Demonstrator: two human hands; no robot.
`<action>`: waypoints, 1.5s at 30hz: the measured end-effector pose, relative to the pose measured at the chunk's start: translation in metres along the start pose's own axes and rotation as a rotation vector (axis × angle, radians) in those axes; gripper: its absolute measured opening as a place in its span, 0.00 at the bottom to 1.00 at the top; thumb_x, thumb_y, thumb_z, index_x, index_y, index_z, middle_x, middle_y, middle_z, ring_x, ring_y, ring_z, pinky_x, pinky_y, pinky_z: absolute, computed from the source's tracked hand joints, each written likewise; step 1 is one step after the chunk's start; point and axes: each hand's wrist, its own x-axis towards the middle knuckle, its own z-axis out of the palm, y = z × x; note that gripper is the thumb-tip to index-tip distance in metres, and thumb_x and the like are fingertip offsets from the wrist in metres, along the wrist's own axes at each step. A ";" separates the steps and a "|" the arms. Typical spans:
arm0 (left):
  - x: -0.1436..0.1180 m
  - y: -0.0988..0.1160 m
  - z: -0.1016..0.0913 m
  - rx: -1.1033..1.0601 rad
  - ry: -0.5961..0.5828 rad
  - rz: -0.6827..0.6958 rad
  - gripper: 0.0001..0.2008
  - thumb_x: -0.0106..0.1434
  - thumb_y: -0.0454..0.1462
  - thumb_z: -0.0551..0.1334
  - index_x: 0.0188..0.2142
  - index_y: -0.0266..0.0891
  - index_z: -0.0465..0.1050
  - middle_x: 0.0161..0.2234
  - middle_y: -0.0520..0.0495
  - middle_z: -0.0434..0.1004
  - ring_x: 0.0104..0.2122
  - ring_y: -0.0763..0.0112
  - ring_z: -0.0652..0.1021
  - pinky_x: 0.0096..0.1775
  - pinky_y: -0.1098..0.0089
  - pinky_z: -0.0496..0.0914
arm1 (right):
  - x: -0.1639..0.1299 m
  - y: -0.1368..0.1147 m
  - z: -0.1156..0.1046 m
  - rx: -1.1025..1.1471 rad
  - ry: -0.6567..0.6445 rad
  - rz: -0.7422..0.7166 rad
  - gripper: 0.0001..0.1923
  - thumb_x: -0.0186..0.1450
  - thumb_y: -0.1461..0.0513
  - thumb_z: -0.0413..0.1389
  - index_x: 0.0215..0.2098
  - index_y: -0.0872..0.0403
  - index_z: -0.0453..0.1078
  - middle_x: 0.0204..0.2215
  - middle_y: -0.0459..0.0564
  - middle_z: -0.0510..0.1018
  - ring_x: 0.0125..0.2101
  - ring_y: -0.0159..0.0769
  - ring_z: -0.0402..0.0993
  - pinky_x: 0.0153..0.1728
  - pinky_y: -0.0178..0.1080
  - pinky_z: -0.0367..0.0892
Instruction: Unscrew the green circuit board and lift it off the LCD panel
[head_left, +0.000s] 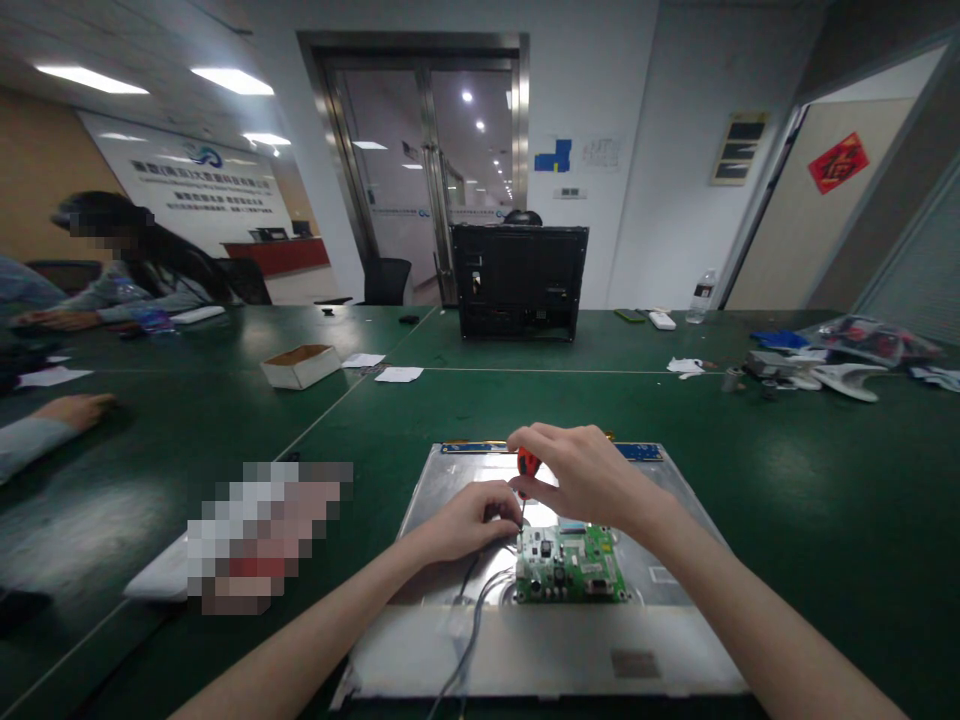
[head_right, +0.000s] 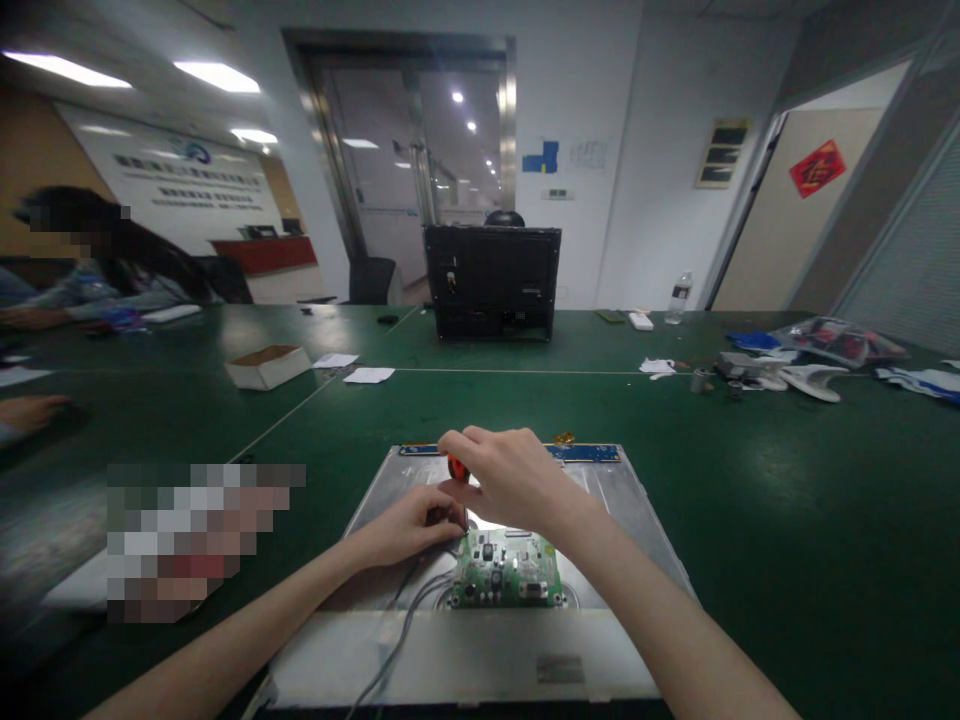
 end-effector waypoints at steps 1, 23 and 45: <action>0.000 0.000 0.000 -0.001 -0.003 -0.002 0.03 0.58 0.31 0.62 0.31 0.37 0.75 0.30 0.51 0.75 0.31 0.70 0.73 0.34 0.71 0.66 | 0.000 0.000 -0.001 0.003 -0.002 0.003 0.08 0.66 0.60 0.54 0.43 0.53 0.65 0.35 0.46 0.78 0.28 0.32 0.71 0.25 0.35 0.50; 0.000 0.000 0.000 0.013 -0.015 -0.014 0.04 0.58 0.30 0.61 0.33 0.37 0.75 0.29 0.52 0.75 0.30 0.70 0.73 0.34 0.71 0.66 | -0.001 -0.002 -0.003 -0.008 -0.015 -0.003 0.08 0.66 0.59 0.55 0.41 0.53 0.65 0.34 0.46 0.78 0.28 0.32 0.70 0.25 0.35 0.49; 0.000 0.000 -0.001 0.027 0.007 0.030 0.04 0.57 0.30 0.61 0.32 0.37 0.74 0.29 0.52 0.75 0.31 0.70 0.73 0.35 0.72 0.67 | -0.004 -0.001 -0.007 0.071 -0.027 -0.013 0.15 0.62 0.63 0.53 0.48 0.54 0.64 0.37 0.49 0.78 0.30 0.33 0.71 0.27 0.36 0.52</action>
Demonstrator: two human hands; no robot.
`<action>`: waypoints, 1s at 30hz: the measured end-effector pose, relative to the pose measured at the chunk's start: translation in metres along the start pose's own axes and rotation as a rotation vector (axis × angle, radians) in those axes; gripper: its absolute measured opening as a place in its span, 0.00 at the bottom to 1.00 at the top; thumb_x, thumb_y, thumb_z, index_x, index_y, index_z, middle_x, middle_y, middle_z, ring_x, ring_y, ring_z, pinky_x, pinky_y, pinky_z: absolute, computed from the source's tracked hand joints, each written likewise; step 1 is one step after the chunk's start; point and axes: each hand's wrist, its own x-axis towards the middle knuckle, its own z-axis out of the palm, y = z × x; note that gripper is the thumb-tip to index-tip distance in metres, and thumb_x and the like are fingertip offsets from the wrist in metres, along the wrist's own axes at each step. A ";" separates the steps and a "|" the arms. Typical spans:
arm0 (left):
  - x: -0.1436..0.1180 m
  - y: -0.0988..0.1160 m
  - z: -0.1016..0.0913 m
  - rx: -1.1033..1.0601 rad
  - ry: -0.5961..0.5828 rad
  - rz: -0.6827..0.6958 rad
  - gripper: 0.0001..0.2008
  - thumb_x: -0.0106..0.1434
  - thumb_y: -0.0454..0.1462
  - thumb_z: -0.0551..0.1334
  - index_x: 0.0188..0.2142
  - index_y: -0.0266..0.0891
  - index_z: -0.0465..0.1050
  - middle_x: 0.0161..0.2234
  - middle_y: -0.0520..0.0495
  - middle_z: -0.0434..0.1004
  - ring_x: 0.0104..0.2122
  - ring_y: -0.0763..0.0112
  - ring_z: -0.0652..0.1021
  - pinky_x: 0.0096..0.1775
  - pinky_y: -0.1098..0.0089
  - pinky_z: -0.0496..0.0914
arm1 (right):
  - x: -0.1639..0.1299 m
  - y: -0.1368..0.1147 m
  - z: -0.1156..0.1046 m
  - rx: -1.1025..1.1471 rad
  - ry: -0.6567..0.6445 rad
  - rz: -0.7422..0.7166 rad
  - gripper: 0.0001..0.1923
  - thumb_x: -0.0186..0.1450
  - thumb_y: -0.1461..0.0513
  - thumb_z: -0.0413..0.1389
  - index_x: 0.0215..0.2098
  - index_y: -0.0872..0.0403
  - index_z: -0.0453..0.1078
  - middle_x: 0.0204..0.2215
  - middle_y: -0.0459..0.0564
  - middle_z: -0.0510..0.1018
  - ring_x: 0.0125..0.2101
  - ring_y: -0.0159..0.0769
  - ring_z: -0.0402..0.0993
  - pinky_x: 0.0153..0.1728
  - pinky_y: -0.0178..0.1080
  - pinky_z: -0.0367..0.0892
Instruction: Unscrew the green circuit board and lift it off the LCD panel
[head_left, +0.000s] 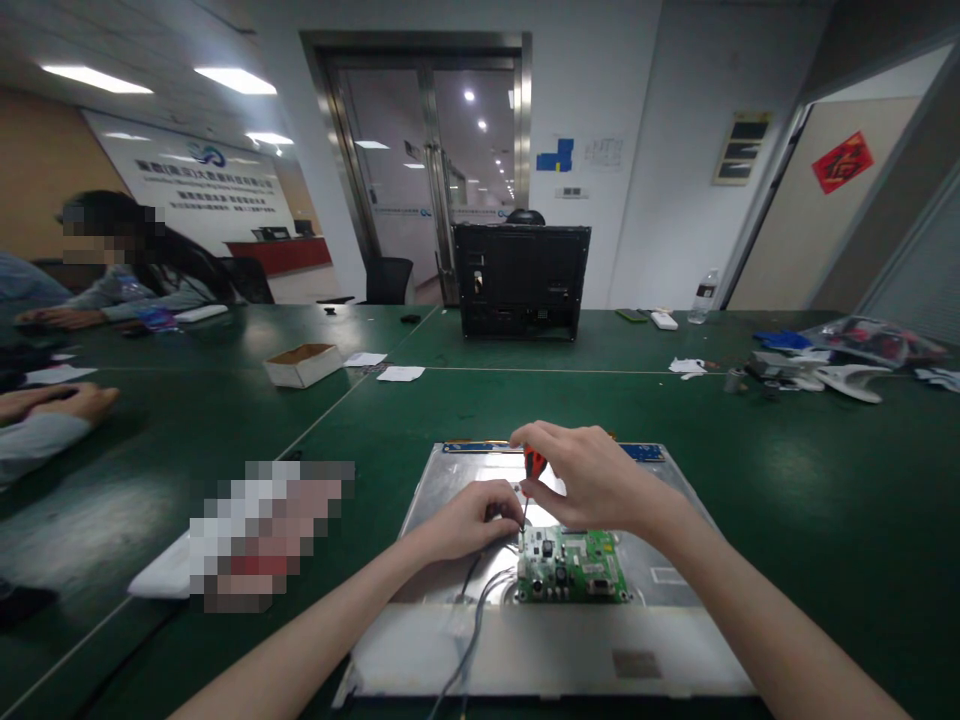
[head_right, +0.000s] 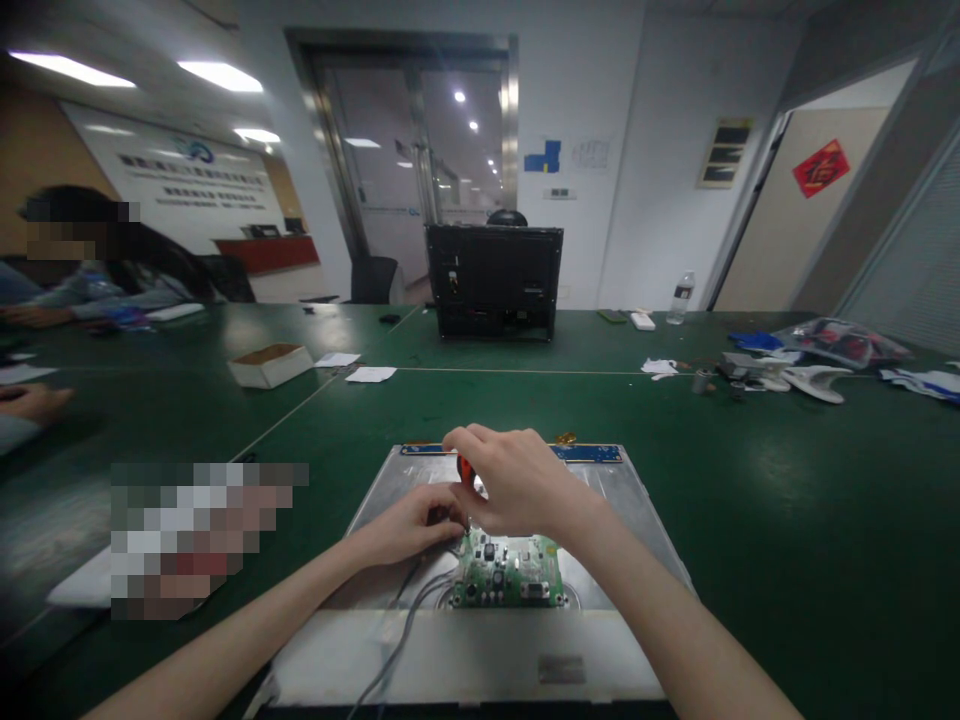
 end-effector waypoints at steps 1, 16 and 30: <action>0.000 0.000 0.000 -0.006 -0.003 0.006 0.04 0.57 0.30 0.61 0.31 0.37 0.73 0.29 0.52 0.75 0.31 0.70 0.73 0.35 0.72 0.67 | 0.000 0.000 0.000 0.010 0.001 -0.006 0.16 0.62 0.63 0.53 0.49 0.54 0.63 0.37 0.49 0.77 0.30 0.33 0.71 0.28 0.36 0.53; 0.000 -0.002 0.001 0.014 -0.017 -0.027 0.05 0.58 0.29 0.60 0.32 0.37 0.75 0.29 0.51 0.75 0.30 0.70 0.73 0.34 0.72 0.66 | 0.002 -0.001 0.003 -0.088 0.000 0.006 0.08 0.66 0.59 0.54 0.42 0.53 0.65 0.35 0.47 0.77 0.27 0.31 0.69 0.25 0.35 0.49; 0.000 0.000 0.000 0.005 -0.013 -0.002 0.05 0.58 0.29 0.60 0.31 0.37 0.75 0.30 0.51 0.76 0.31 0.70 0.73 0.34 0.72 0.67 | 0.004 0.000 0.005 -0.099 0.009 0.029 0.09 0.65 0.61 0.54 0.43 0.53 0.65 0.35 0.47 0.78 0.27 0.32 0.70 0.25 0.35 0.48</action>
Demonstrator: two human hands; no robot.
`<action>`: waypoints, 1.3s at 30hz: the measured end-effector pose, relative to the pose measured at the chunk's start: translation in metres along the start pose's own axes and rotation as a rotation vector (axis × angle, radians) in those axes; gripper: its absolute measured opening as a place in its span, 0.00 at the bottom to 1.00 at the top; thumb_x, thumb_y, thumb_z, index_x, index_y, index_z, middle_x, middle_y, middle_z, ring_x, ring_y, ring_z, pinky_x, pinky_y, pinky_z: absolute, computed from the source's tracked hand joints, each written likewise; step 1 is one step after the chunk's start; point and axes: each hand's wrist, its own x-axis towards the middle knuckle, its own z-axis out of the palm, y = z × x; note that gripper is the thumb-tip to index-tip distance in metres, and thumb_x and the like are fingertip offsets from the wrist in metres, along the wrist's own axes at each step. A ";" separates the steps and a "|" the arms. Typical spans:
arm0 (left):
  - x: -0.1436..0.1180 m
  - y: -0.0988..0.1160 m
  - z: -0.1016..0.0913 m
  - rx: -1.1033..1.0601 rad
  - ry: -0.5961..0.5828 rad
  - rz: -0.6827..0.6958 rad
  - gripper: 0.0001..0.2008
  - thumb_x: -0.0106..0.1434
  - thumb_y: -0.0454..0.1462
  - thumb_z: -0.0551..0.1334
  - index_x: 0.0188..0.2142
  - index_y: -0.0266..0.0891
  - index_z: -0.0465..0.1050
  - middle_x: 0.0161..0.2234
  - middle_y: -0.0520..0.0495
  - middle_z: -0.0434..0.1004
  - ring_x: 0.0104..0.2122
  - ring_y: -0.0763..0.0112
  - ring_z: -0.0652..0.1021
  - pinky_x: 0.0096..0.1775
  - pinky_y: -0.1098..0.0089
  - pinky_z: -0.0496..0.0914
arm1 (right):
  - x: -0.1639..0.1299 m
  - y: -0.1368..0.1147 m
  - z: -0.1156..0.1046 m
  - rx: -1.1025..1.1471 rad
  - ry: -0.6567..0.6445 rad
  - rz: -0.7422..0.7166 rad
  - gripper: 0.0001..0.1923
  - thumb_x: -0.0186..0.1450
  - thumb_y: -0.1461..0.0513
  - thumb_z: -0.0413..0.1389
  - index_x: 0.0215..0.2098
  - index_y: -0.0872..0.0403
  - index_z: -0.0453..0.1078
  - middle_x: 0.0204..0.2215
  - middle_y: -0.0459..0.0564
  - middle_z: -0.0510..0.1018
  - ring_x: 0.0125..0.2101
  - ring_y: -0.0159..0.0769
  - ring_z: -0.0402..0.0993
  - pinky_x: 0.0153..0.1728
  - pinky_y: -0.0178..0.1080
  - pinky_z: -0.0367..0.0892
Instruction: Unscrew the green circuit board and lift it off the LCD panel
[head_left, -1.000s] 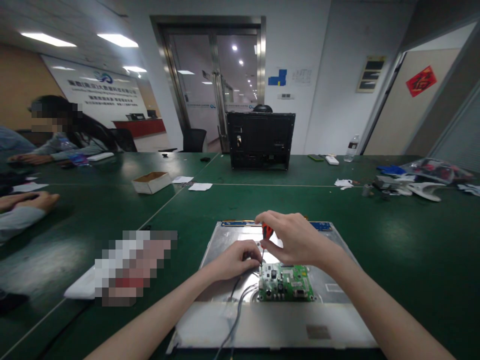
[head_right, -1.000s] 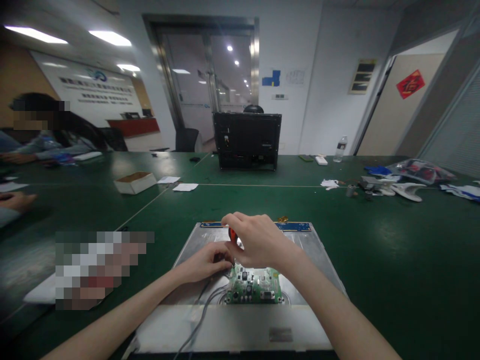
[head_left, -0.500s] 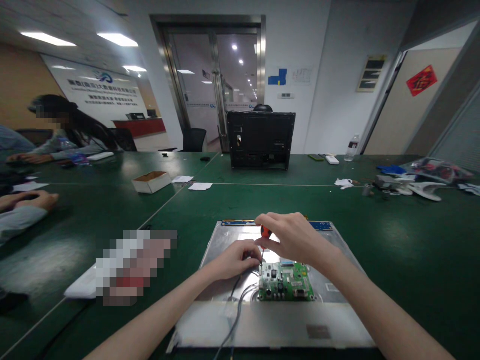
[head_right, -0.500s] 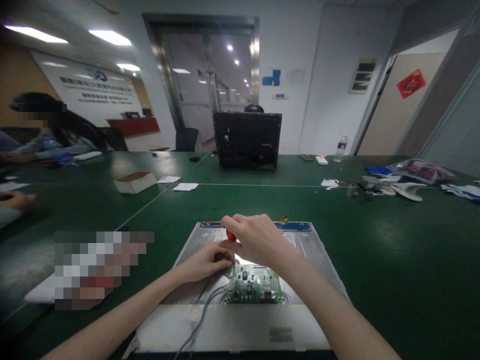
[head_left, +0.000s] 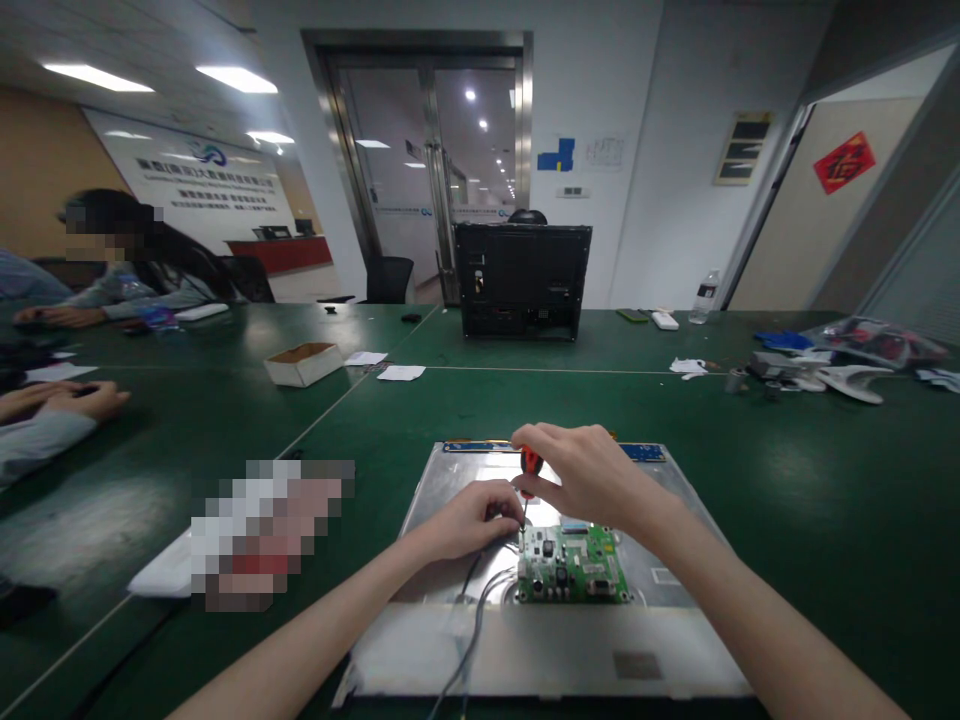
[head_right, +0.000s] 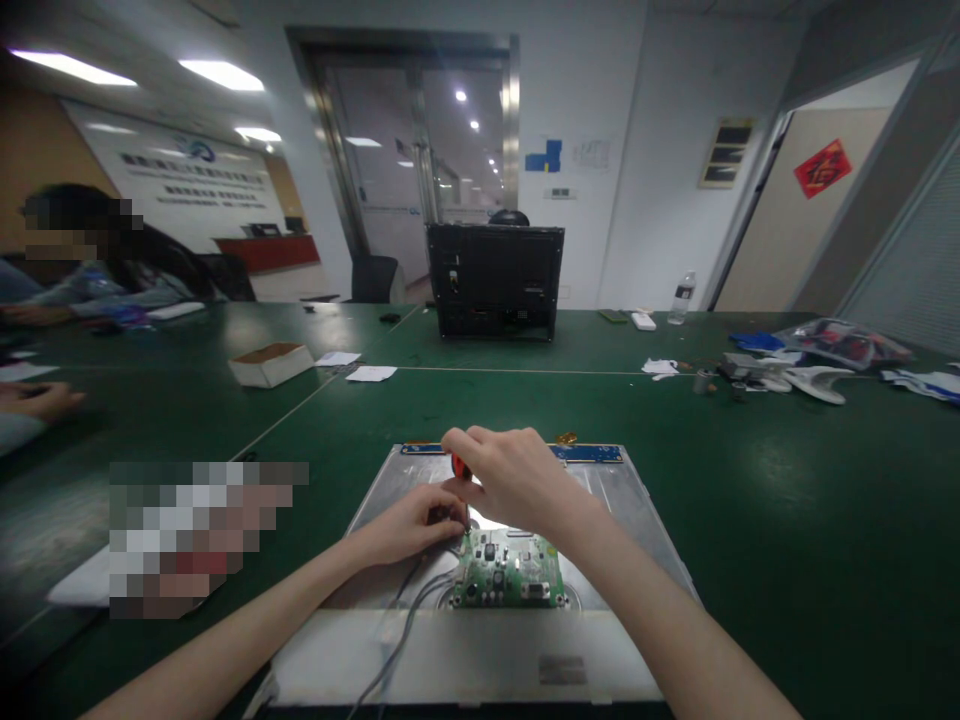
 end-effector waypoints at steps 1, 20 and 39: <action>0.000 0.000 0.000 -0.008 -0.003 0.006 0.06 0.58 0.29 0.60 0.31 0.37 0.75 0.30 0.51 0.76 0.31 0.70 0.74 0.35 0.72 0.67 | 0.000 0.000 0.000 -0.009 -0.005 -0.006 0.08 0.66 0.60 0.55 0.42 0.53 0.65 0.35 0.47 0.78 0.27 0.32 0.70 0.24 0.35 0.48; 0.000 0.001 0.001 -0.019 0.011 -0.003 0.05 0.58 0.28 0.60 0.31 0.36 0.74 0.30 0.52 0.75 0.30 0.71 0.74 0.34 0.72 0.66 | 0.001 -0.001 0.000 0.003 0.003 -0.009 0.07 0.65 0.60 0.55 0.41 0.53 0.65 0.35 0.45 0.77 0.26 0.31 0.69 0.24 0.35 0.48; 0.000 0.002 0.001 -0.009 0.012 -0.029 0.06 0.57 0.28 0.60 0.32 0.37 0.74 0.28 0.53 0.74 0.28 0.72 0.72 0.32 0.73 0.65 | -0.001 -0.002 -0.002 0.013 0.001 -0.013 0.08 0.66 0.57 0.55 0.41 0.53 0.66 0.34 0.46 0.78 0.27 0.31 0.69 0.25 0.35 0.49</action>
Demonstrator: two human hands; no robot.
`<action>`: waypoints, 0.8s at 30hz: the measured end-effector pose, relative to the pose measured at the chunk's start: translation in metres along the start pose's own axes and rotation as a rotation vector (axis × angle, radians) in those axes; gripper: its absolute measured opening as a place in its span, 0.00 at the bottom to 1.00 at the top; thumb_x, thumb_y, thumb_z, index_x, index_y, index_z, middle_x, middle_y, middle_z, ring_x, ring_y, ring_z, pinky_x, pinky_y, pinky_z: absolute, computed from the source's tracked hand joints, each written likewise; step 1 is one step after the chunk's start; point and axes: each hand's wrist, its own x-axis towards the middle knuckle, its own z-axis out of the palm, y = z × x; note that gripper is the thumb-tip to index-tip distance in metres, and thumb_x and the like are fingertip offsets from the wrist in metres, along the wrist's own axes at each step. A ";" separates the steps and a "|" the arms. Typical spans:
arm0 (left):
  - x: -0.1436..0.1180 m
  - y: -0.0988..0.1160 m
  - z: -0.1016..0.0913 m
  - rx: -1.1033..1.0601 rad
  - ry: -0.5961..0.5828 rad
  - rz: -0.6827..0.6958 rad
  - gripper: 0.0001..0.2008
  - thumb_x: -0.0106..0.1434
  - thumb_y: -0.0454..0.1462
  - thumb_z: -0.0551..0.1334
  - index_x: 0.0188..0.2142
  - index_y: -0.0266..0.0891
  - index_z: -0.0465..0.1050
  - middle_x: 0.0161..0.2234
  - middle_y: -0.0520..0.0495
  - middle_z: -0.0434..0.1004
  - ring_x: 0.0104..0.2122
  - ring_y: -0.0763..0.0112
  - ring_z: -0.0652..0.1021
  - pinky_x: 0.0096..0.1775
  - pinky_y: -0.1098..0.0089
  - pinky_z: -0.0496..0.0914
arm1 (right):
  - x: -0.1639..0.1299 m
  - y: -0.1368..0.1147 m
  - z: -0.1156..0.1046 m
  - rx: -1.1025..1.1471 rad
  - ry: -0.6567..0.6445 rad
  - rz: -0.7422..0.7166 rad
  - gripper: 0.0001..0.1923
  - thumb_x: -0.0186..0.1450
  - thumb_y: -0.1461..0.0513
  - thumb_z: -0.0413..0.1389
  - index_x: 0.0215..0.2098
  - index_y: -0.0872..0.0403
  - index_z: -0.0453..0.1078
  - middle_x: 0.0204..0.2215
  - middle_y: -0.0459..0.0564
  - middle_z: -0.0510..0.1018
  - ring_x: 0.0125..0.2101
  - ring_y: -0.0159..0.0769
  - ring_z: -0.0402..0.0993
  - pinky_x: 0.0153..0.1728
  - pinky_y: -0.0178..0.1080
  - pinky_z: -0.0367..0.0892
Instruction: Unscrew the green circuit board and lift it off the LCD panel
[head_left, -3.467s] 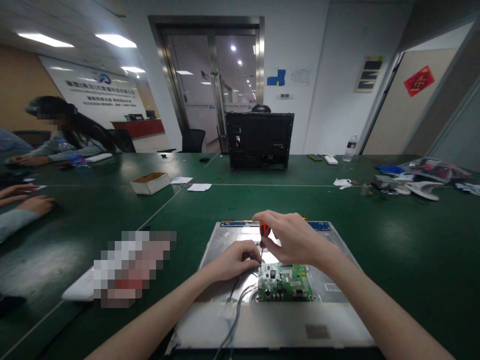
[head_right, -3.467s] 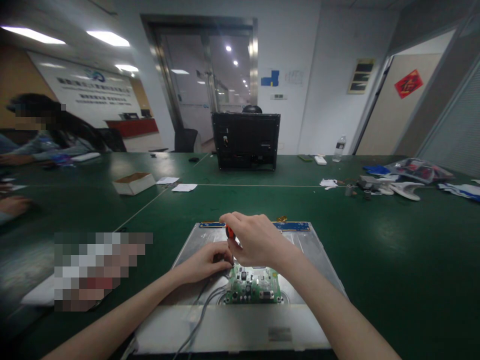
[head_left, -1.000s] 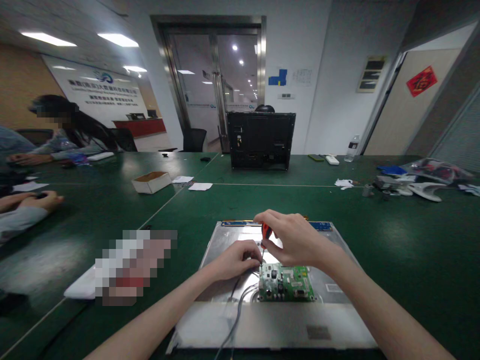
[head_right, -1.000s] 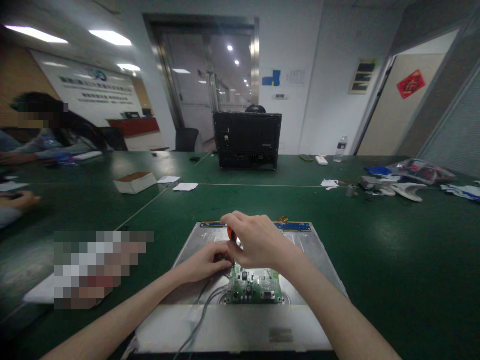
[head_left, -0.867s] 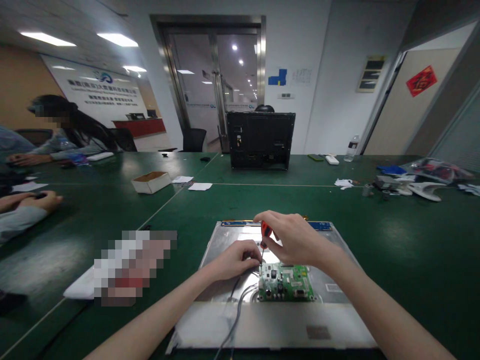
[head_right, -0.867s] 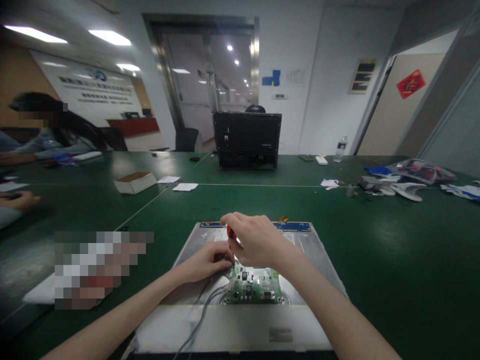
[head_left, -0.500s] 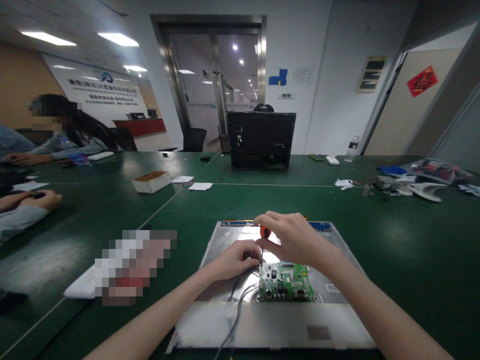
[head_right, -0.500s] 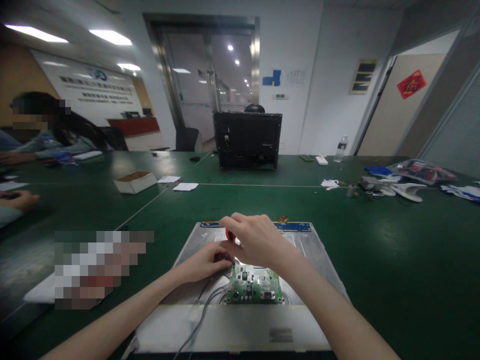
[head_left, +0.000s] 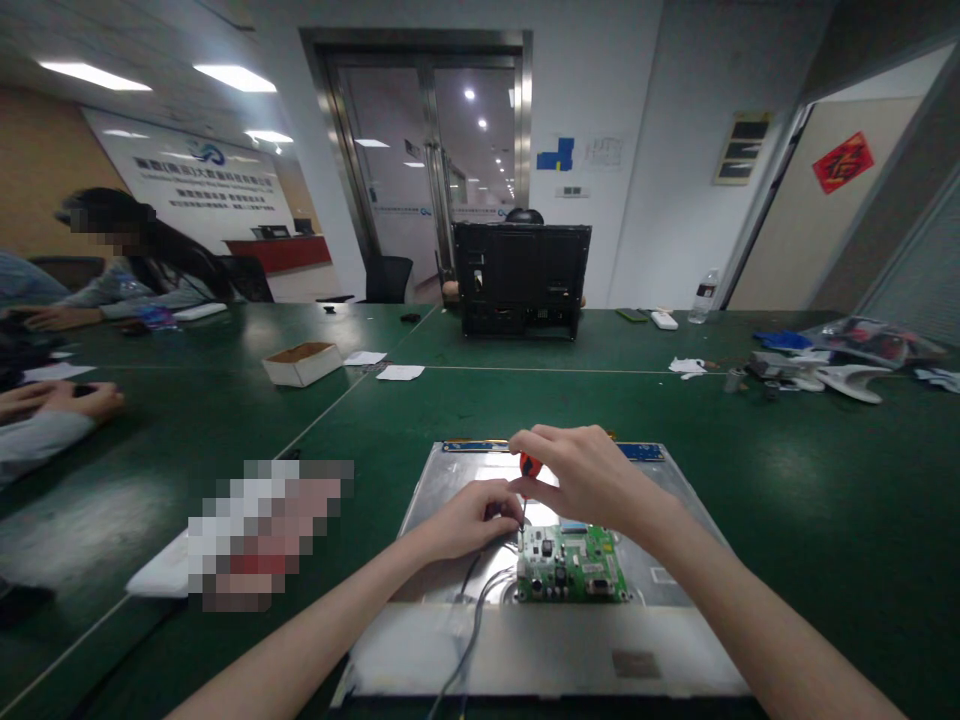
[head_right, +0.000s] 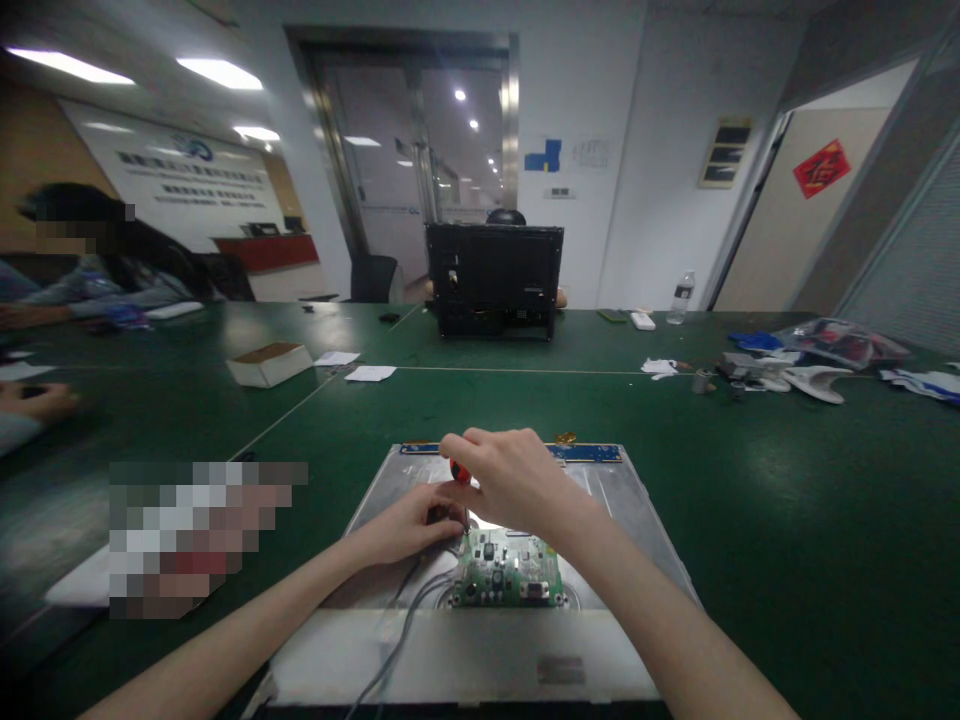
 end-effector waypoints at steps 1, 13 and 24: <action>0.000 0.000 0.000 -0.014 0.005 0.013 0.06 0.57 0.28 0.60 0.32 0.37 0.74 0.28 0.53 0.74 0.28 0.72 0.72 0.32 0.73 0.65 | -0.001 0.000 -0.001 0.026 -0.003 -0.004 0.09 0.66 0.59 0.55 0.42 0.53 0.66 0.35 0.46 0.78 0.27 0.32 0.70 0.25 0.35 0.50; -0.001 0.003 -0.001 0.014 -0.009 -0.006 0.06 0.57 0.29 0.60 0.32 0.37 0.75 0.29 0.52 0.75 0.30 0.70 0.73 0.34 0.72 0.66 | 0.001 0.001 0.003 0.013 0.010 0.005 0.08 0.65 0.61 0.55 0.43 0.53 0.65 0.34 0.46 0.78 0.28 0.31 0.69 0.25 0.35 0.48; 0.001 -0.002 -0.001 -0.010 -0.005 0.043 0.04 0.56 0.29 0.61 0.31 0.37 0.73 0.28 0.52 0.74 0.30 0.70 0.73 0.34 0.72 0.66 | -0.002 -0.001 -0.005 0.118 -0.017 -0.016 0.17 0.62 0.66 0.54 0.49 0.54 0.64 0.40 0.50 0.76 0.32 0.33 0.70 0.28 0.36 0.53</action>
